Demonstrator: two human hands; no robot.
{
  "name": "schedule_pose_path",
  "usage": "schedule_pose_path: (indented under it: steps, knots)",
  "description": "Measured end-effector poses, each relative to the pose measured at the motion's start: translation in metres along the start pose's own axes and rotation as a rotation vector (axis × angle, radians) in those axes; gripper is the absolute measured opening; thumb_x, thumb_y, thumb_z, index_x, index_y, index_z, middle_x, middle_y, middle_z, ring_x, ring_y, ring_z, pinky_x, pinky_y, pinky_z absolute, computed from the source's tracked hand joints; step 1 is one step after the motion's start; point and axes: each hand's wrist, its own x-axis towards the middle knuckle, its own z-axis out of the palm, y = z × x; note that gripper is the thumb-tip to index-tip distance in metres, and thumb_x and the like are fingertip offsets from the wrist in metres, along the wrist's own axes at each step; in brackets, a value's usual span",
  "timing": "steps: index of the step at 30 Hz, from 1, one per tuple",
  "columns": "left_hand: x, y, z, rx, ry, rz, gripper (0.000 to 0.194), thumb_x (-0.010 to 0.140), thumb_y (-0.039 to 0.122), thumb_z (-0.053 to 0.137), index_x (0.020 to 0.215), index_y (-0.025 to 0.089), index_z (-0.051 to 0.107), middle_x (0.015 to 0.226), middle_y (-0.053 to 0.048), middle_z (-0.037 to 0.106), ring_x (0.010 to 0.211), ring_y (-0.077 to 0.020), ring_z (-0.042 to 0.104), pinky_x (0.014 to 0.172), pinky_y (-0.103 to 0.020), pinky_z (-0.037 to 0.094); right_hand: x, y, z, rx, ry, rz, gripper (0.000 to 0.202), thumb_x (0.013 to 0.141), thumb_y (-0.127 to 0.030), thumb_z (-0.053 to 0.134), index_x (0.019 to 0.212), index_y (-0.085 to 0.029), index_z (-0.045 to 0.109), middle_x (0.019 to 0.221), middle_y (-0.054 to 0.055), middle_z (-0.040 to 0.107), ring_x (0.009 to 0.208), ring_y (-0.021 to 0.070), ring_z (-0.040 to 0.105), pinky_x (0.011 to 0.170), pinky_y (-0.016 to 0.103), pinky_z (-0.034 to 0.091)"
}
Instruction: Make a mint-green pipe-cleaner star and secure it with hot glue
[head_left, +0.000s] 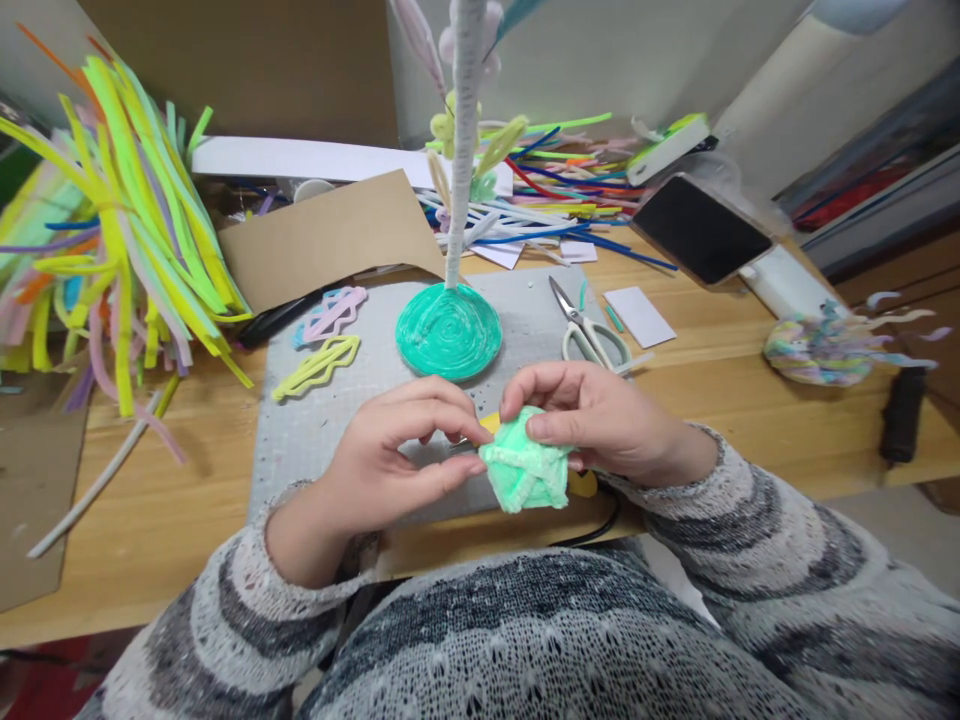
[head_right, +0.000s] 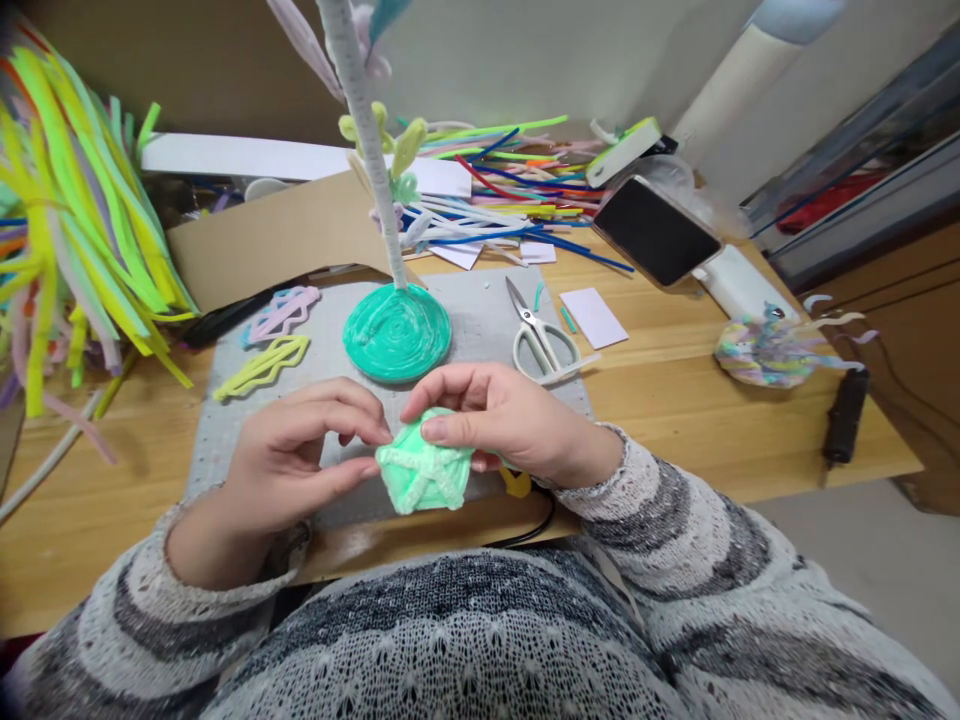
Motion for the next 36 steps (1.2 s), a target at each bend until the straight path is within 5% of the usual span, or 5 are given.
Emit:
schedule_pose_path:
  steps: [8,17,24,36]
  knots:
    - [-0.004,-0.001,0.003,-0.398,0.040,-0.207,0.027,0.075,0.017,0.076,0.096,0.019,0.059,0.089,-0.002,0.062,0.069,-0.0095,0.056,0.057,-0.020,0.048,-0.002,0.001,-0.002,0.004,-0.019,-0.016,0.024,0.080,-0.030,0.076,0.097,-0.016,0.066,0.077,-0.002,0.062,0.048,0.0015,0.049,0.039,0.009,0.041]
    - [-0.001,-0.006,0.008,-0.723,0.157,-0.374,0.022,0.076,0.013,0.074,0.081,0.018,0.054,0.084,-0.002,0.066,0.068,-0.0090,0.059,0.060,-0.019,0.049,-0.001,0.000,0.002,-0.014,-0.026,-0.030,0.020,0.080,-0.024,0.076,0.095,-0.016,0.067,0.074,-0.003,0.061,0.048,0.0014,0.046,0.039,0.009,0.039]
    - [-0.002,-0.005,0.008,-0.747,0.109,-0.414,0.023,0.082,0.017,0.069,0.086,0.020,0.047,0.071,0.001,0.066,0.060,-0.0090,0.061,0.050,-0.017,0.044,-0.001,0.002,-0.001,-0.011,-0.019,-0.032,0.022,0.079,-0.026,0.076,0.096,-0.016,0.066,0.075,-0.002,0.063,0.050,0.0024,0.049,0.039,0.010,0.039]
    - [-0.004,-0.003,0.012,-0.551,0.064,-0.419,0.026,0.076,0.021,0.075,0.086,0.019,0.052,0.066,0.006,0.046,0.057,-0.0065,0.042,0.052,-0.017,0.038,0.001,0.005,-0.002,0.011,0.011,-0.150,0.022,0.078,-0.029,0.077,0.094,-0.019,0.066,0.075,-0.003,0.059,0.054,0.0045,0.051,0.043,0.011,0.044]
